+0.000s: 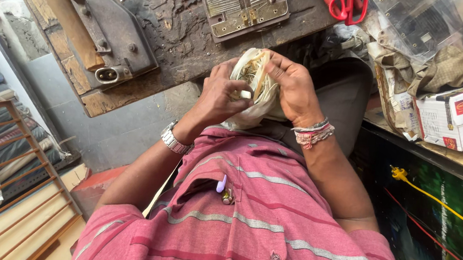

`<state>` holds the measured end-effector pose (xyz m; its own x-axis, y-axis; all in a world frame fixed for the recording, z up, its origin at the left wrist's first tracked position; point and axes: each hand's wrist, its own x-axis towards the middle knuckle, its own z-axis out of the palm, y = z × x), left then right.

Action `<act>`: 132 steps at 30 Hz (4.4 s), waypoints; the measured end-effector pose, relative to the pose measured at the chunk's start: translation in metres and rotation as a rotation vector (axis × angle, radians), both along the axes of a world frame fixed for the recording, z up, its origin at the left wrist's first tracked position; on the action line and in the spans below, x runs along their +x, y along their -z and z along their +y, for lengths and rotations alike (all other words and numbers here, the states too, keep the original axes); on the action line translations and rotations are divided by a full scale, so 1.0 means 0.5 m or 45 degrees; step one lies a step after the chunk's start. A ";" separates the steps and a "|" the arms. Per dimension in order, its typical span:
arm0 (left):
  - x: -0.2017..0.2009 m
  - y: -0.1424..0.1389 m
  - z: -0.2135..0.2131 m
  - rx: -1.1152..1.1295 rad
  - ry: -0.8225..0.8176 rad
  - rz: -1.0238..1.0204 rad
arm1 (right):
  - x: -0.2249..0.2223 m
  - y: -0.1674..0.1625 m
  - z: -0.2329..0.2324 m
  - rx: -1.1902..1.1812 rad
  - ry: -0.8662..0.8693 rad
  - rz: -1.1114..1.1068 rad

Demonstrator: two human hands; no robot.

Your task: The person works at a cluttered workbench, handling a metal electrical component and a plastic bag containing small parts. They use red-handled scissors to cut a strip of material, then place a transparent plastic sheet over the component and adjust it by hand.

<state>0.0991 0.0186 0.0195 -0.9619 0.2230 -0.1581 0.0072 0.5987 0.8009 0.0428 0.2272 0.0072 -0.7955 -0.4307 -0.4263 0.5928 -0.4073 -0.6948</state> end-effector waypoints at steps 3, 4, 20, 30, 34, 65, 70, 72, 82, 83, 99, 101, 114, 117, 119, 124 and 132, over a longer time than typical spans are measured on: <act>0.000 0.009 -0.003 0.145 -0.095 -0.121 | 0.020 -0.012 0.004 0.603 -0.183 0.644; -0.002 0.011 -0.006 0.232 -0.128 -0.146 | 0.030 -0.018 0.008 0.878 -0.262 0.897; 0.001 -0.036 0.019 -0.253 0.063 0.147 | 0.002 -0.048 0.019 -0.013 0.159 -0.028; 0.016 -0.012 0.019 -0.195 0.053 0.144 | 0.026 -0.090 0.020 1.326 -0.381 1.269; 0.019 -0.021 0.014 -0.244 0.119 0.113 | -0.001 -0.076 0.047 0.640 0.081 0.748; 0.019 -0.024 0.048 -0.475 -0.081 0.262 | 0.126 -0.119 0.000 1.167 -0.132 1.157; 0.010 -0.020 0.037 -0.475 -0.083 0.277 | 0.096 -0.134 0.020 0.159 0.130 0.415; 0.007 -0.019 0.028 -0.481 -0.066 0.261 | 0.076 -0.145 0.037 -0.232 0.260 0.079; 0.016 -0.009 0.019 -0.463 0.031 0.331 | -0.028 -0.157 0.094 -0.485 0.201 0.039; 0.014 -0.004 0.022 -0.503 0.023 0.336 | -0.031 -0.155 0.091 -0.254 0.182 0.167; 0.021 -0.010 0.022 -0.577 -0.016 0.324 | 0.066 -0.134 0.027 0.255 0.144 0.348; 0.022 -0.005 0.023 -0.616 -0.024 0.412 | 0.055 -0.168 0.065 -0.387 0.318 0.044; 0.014 -0.092 -0.154 -0.720 -0.274 0.484 | 0.062 -0.212 0.075 0.159 -0.360 0.254; -0.074 -0.101 -0.267 -0.992 -0.361 0.489 | 0.026 -0.167 -0.008 0.087 -0.355 0.260; -0.097 -0.111 -0.292 -1.057 -0.429 0.527 | -0.017 -0.115 -0.076 0.193 -0.464 0.321; -0.105 -0.166 -0.224 -1.137 -0.396 0.894 | -0.045 -0.015 -0.133 0.233 -0.386 0.209; -0.121 -0.116 -0.132 -0.399 0.018 0.587 | -0.069 -0.029 -0.080 0.788 -0.483 0.659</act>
<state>0.0387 -0.0472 0.0775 -0.9444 0.2464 0.2175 0.3244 0.8049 0.4969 0.0084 0.1875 0.0217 -0.8034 -0.5160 -0.2971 0.1627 0.2897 -0.9432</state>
